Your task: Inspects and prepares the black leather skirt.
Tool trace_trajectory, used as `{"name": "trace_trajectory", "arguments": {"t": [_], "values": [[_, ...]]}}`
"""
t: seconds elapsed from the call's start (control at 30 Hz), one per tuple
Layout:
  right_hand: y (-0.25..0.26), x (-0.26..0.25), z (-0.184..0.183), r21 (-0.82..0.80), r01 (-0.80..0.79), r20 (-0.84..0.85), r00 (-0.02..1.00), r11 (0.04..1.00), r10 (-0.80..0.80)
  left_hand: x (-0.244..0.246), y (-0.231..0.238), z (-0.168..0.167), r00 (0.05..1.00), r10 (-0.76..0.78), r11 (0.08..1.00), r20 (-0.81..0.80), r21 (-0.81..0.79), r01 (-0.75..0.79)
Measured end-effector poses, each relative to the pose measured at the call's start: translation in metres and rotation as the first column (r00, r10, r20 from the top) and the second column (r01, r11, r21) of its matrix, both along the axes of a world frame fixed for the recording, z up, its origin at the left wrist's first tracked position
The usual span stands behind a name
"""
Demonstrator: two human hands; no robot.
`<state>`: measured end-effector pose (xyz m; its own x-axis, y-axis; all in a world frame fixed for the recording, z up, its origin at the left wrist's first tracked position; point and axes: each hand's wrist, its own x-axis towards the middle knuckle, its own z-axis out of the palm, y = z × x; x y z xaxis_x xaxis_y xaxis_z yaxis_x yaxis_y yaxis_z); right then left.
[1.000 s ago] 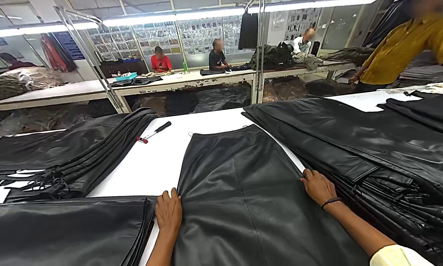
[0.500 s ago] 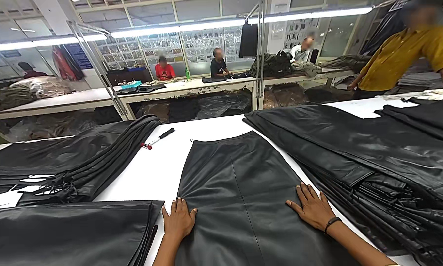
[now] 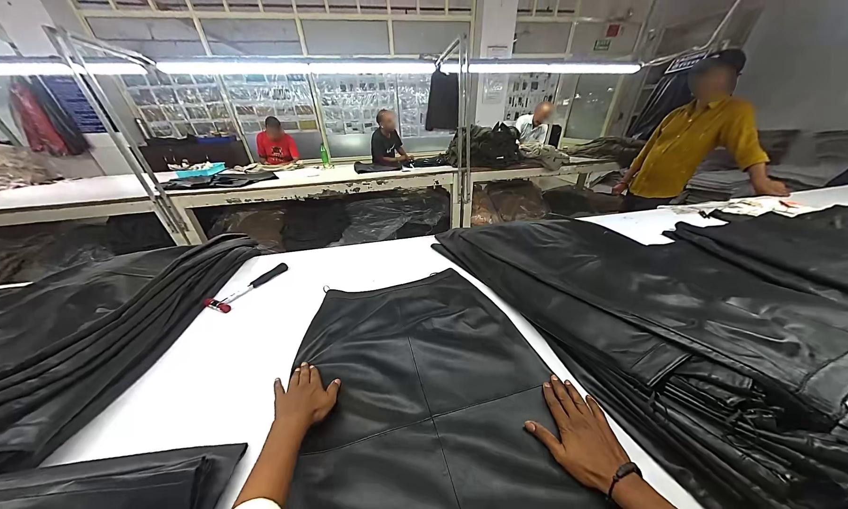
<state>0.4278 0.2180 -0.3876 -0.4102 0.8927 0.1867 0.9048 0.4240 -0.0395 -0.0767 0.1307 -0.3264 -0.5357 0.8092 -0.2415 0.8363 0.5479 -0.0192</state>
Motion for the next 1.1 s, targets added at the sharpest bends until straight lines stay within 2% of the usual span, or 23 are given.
{"name": "trace_trajectory", "arguments": {"t": [0.03, 0.07, 0.1, 0.17, 0.2, 0.27, 0.3, 0.33, 0.37, 0.4, 0.47, 0.5, 0.53, 0.6, 0.67, 0.73, 0.8, 0.87, 0.93, 1.03, 1.1], "values": [[0.000, -0.001, -0.001, 0.004, 0.003, -0.001, 1.000, 1.000, -0.003, 0.006, 0.006, 0.015, 1.000, 0.000, 0.999, -0.020, -0.052, -0.001], [0.000, -0.001, -0.001, 0.010, 0.004, -0.002, 1.000, 1.000, -0.004, 0.011, 0.011, 0.024, 0.999, -0.014, 0.999, -0.051, -0.035, 0.012], [0.000, -0.001, -0.001, 0.008, 0.004, 0.005, 1.000, 1.000, -0.004, 0.011, 0.014, 0.022, 0.995, -0.039, 0.996, -0.094, 0.070, 0.046], [0.000, 0.000, -0.002, 0.005, 0.000, 0.009, 1.000, 1.000, 0.000, -0.002, 0.019, -0.008, 0.983, -0.077, 0.931, -0.167, 0.340, 0.130], [0.001, 0.000, -0.002, 0.009, -0.002, 0.003, 1.000, 1.000, 0.002, -0.009, 0.021, -0.019, 0.988, -0.077, 0.935, -0.137, 0.335, 0.119], [0.001, 0.001, -0.002, 0.005, 0.001, -0.004, 1.000, 1.000, -0.001, -0.010, 0.027, -0.015, 0.999, -0.028, 0.993, -0.028, 0.117, 0.031], [0.002, 0.002, 0.000, 0.002, 0.004, -0.002, 1.000, 1.000, -0.004, -0.006, 0.034, -0.002, 1.000, -0.009, 1.000, -0.006, 0.006, 0.009], [0.003, 0.002, 0.000, -0.003, 0.008, -0.001, 1.000, 1.000, -0.008, 0.000, 0.043, 0.015, 1.000, 0.001, 0.998, -0.016, -0.068, -0.002], [0.003, 0.001, 0.000, -0.010, 0.014, -0.002, 1.000, 1.000, -0.014, 0.006, 0.051, 0.031, 0.999, 0.004, 0.998, -0.047, -0.069, -0.008], [0.002, 0.002, 0.001, -0.016, 0.015, 0.000, 1.000, 1.000, -0.015, 0.013, 0.057, 0.038, 0.998, -0.004, 1.000, -0.064, 0.023, 0.006], [0.001, 0.002, -0.001, -0.006, 0.010, -0.006, 1.000, 1.000, -0.010, 0.022, 0.070, 0.026, 0.991, -0.087, 0.922, -0.097, 0.368, 0.117], [0.001, 0.002, -0.001, -0.002, 0.007, -0.011, 1.000, 1.000, -0.007, 0.028, 0.081, 0.017, 0.984, -0.154, 0.867, -0.093, 0.465, 0.180], [0.002, 0.001, 0.000, -0.004, 0.006, -0.011, 1.000, 1.000, -0.006, 0.034, 0.091, 0.008, 0.976, -0.212, 0.856, -0.051, 0.473, 0.211], [-0.001, 0.001, -0.001, 0.002, 0.004, -0.010, 1.000, 1.000, -0.004, 0.048, 0.097, -0.008, 0.975, -0.202, 0.951, 0.087, 0.254, 0.175], [0.000, 0.001, -0.001, 0.018, 0.002, -0.013, 1.000, 1.000, -0.002, 0.052, 0.108, -0.011, 0.981, -0.135, 0.986, 0.139, 0.114, 0.120], [-0.001, -0.001, -0.001, 0.007, 0.015, -0.009, 1.000, 1.000, -0.015, 0.047, 0.120, -0.003, 0.976, -0.109, 0.994, 0.188, 0.042, 0.103], [-0.002, -0.002, 0.000, -0.022, 0.022, -0.005, 1.000, 1.000, -0.022, 0.039, 0.122, 0.001, 0.967, -0.094, 0.995, 0.236, 0.061, 0.081], [-0.003, -0.005, 0.002, -0.038, 0.029, 0.002, 1.000, 0.999, -0.029, 0.039, 0.112, 0.005, 0.975, -0.132, 0.983, 0.177, 0.151, 0.105], [-0.003, -0.006, 0.004, -0.059, 0.037, 0.009, 0.999, 0.998, -0.036, 0.054, 0.086, 0.010, 0.979, -0.196, 0.967, 0.063, 0.176, 0.182], [-0.004, -0.007, 0.007, -0.104, 0.042, 0.006, 0.999, 0.994, -0.041, 0.095, 0.010, 0.022, 0.956, -0.292, 0.952, -0.010, 0.090, 0.292], [-0.005, -0.007, 0.008, -0.113, 0.042, 0.003, 0.999, 0.993, -0.042, 0.122, -0.061, 0.024, 0.959, -0.285, 0.955, -0.006, 0.085, 0.284]]}}
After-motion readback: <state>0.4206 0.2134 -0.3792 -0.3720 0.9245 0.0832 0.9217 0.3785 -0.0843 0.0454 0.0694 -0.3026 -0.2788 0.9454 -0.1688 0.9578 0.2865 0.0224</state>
